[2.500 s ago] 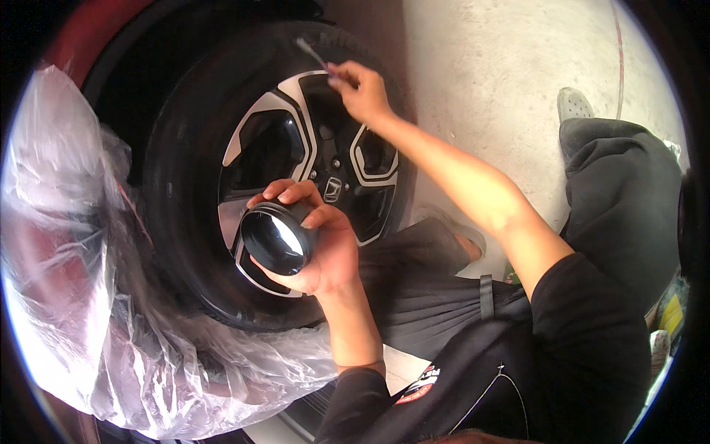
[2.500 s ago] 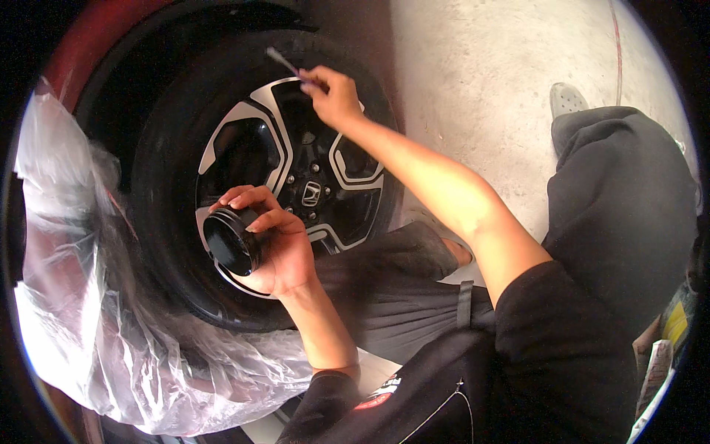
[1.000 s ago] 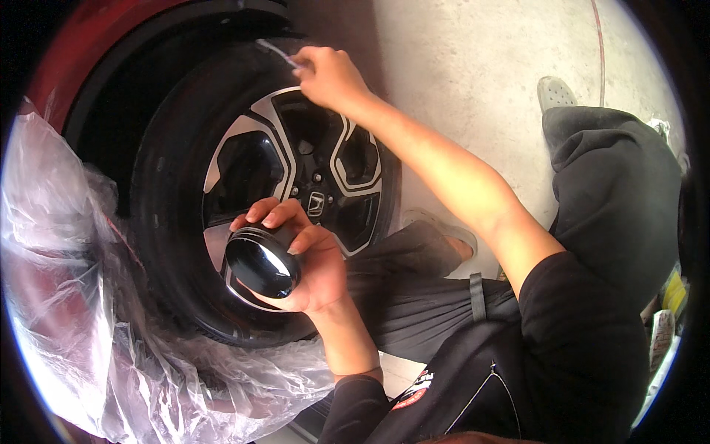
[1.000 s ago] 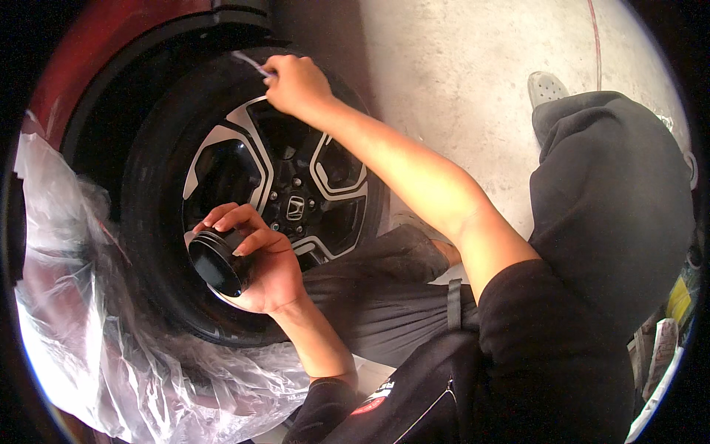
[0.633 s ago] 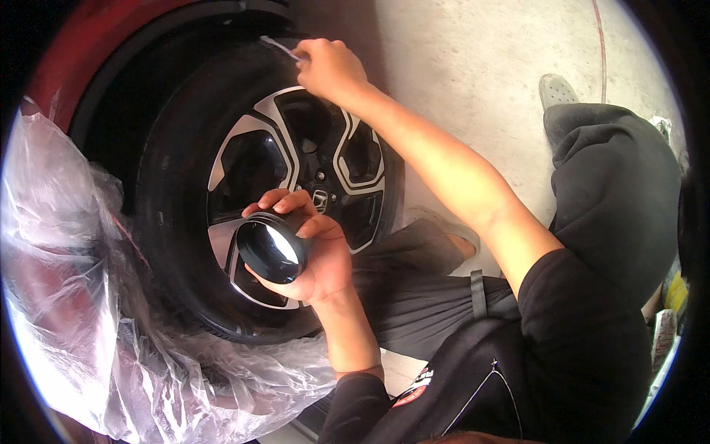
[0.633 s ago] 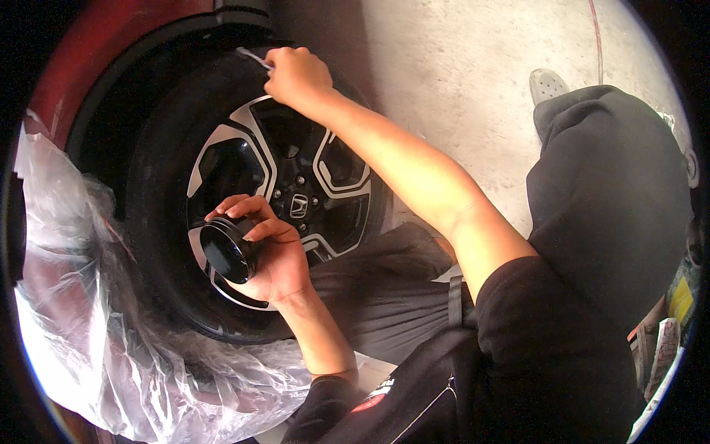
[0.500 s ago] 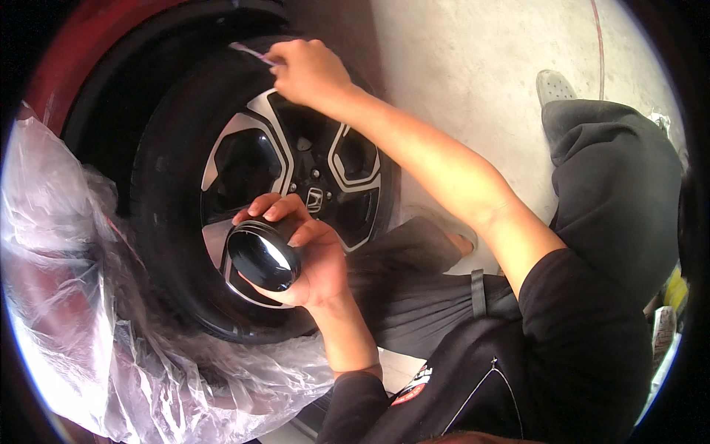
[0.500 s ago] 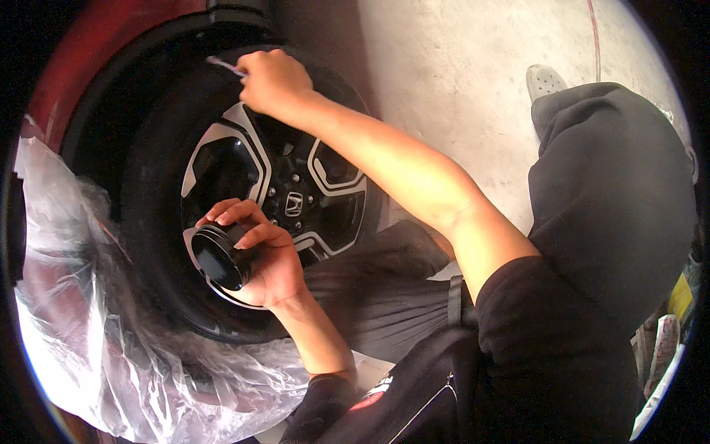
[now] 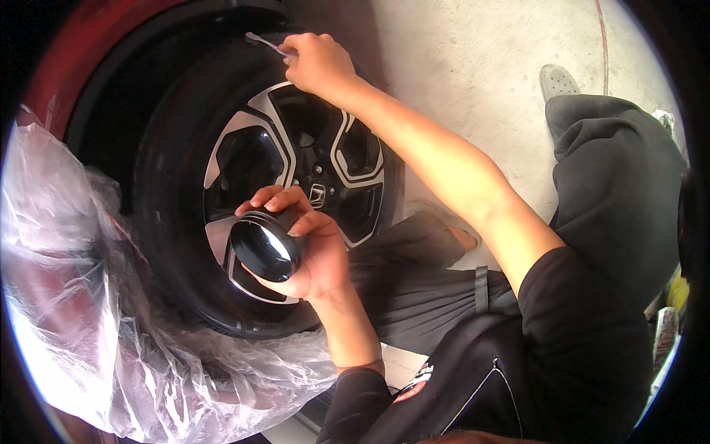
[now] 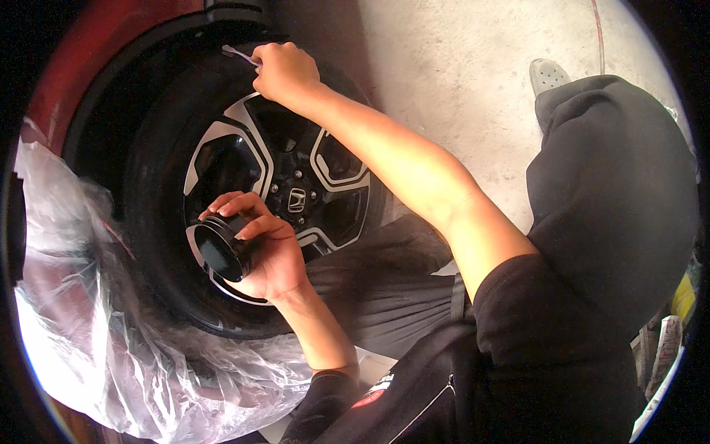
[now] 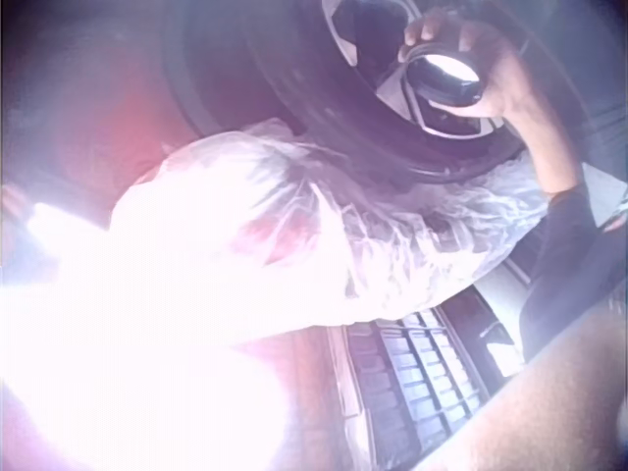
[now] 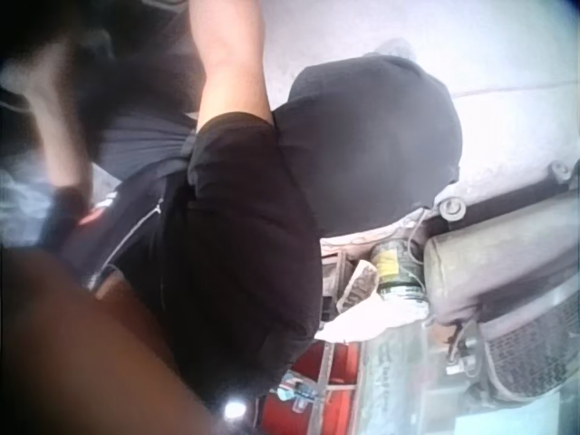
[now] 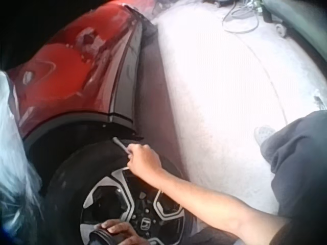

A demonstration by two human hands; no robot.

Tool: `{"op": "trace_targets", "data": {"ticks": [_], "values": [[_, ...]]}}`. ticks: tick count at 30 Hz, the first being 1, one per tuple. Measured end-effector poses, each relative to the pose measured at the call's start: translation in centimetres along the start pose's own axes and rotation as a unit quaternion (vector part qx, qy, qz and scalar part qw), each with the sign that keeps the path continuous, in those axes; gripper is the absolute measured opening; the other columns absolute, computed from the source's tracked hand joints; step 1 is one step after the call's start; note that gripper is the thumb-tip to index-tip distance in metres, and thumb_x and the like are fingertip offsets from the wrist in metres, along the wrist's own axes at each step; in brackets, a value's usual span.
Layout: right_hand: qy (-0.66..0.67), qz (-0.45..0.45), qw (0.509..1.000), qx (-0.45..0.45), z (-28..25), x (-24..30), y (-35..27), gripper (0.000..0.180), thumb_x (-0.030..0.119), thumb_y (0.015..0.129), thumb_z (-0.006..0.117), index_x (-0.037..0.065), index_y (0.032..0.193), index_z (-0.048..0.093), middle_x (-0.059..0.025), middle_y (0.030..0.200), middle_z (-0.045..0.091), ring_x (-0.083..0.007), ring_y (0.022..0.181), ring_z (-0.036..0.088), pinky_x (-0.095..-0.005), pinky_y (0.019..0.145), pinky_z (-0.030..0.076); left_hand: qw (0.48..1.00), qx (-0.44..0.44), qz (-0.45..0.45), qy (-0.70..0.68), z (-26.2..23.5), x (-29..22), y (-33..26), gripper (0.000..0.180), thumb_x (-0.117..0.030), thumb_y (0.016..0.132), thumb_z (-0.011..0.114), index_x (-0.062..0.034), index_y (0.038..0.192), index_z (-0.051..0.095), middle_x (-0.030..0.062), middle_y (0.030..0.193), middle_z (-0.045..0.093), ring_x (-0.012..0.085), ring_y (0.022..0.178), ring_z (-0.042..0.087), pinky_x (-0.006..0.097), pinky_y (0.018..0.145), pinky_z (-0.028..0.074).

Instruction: The person applies white paint to the silver accents of a car wheel using a small brush. They repeatedly dip the brush into a small container of paint and carefully trace the wheel's design.

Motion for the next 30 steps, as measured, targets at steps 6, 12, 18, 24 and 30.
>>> {"op": "trace_targets", "data": {"ticks": [6, 12, 18, 24, 30], "values": [[-0.020, -0.006, 1.000, 0.020, 0.1, 2.8, -1.8, 0.023, 0.015, 0.085, 0.070, 0.010, 0.107, 0.076, -0.0187, 0.097, 0.074, -0.0383, 0.091, 0.071, -0.0462, 0.085, 0.058, 0.997, -0.029, -0.022, -0.069, -1.1, -0.5, 0.3, 0.025, -0.011, 0.084, 0.070, -0.0076, 0.109, 0.065, 0.0038, 0.113, 0.060, 0.0180, 0.104, 0.062, 0.035, 0.074, 0.062], [-0.021, -0.013, 0.999, 0.038, -0.7, 3.4, -1.5, 0.024, 0.016, 0.083, 0.072, 0.011, 0.106, 0.076, -0.0193, 0.094, 0.074, -0.0375, 0.090, 0.072, -0.0465, 0.083, 0.058, 0.998, -0.025, -0.014, -0.048, -1.2, -0.6, 0.2, 0.036, -0.009, 0.080, 0.074, -0.0143, 0.114, 0.065, 0.0001, 0.116, 0.059, 0.0147, 0.106, 0.059, 0.030, 0.073, 0.060], [-0.040, -0.007, 0.999, -0.001, -0.5, 0.5, -0.5, 0.025, 0.015, 0.083, 0.072, 0.011, 0.107, 0.076, -0.0189, 0.093, 0.074, -0.0367, 0.090, 0.072, -0.0467, 0.083, 0.058, 0.999, -0.014, -0.011, -0.036, -0.6, -0.2, 0.4, 0.035, -0.010, 0.081, 0.074, -0.0138, 0.114, 0.065, -0.0006, 0.116, 0.059, 0.0144, 0.106, 0.060, 0.031, 0.073, 0.061], [-0.025, -0.069, 0.997, 0.009, 0.3, 4.9, -2.1, 0.024, 0.013, 0.081, 0.071, 0.011, 0.105, 0.076, -0.0219, 0.087, 0.073, -0.0389, 0.085, 0.072, -0.0463, 0.080, 0.059, 0.999, -0.014, -0.010, -0.042, -0.8, -0.8, 0.0, 0.029, -0.014, 0.086, 0.068, -0.0130, 0.114, 0.065, -0.0002, 0.116, 0.059, 0.0146, 0.106, 0.060, 0.031, 0.073, 0.061], [0.076, 0.045, 0.996, -0.003, 1.1, -4.2, -0.2, 0.026, 0.020, 0.087, 0.071, 0.008, 0.109, 0.075, -0.0201, 0.097, 0.075, -0.0333, 0.093, 0.074, -0.0407, 0.087, 0.057, 1.000, -0.010, 0.009, -0.027, -0.2, -0.1, 0.6, 0.024, -0.010, 0.087, 0.068, -0.0066, 0.111, 0.063, 0.0050, 0.114, 0.061, 0.0178, 0.103, 0.062, 0.032, 0.072, 0.063]]}}
Point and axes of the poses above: each hand's wrist, its own y-axis towards the middle knuckle, its own z-axis out of the palm, x = y × z, the point moved 3 cm from there along y, towards the middle knuckle
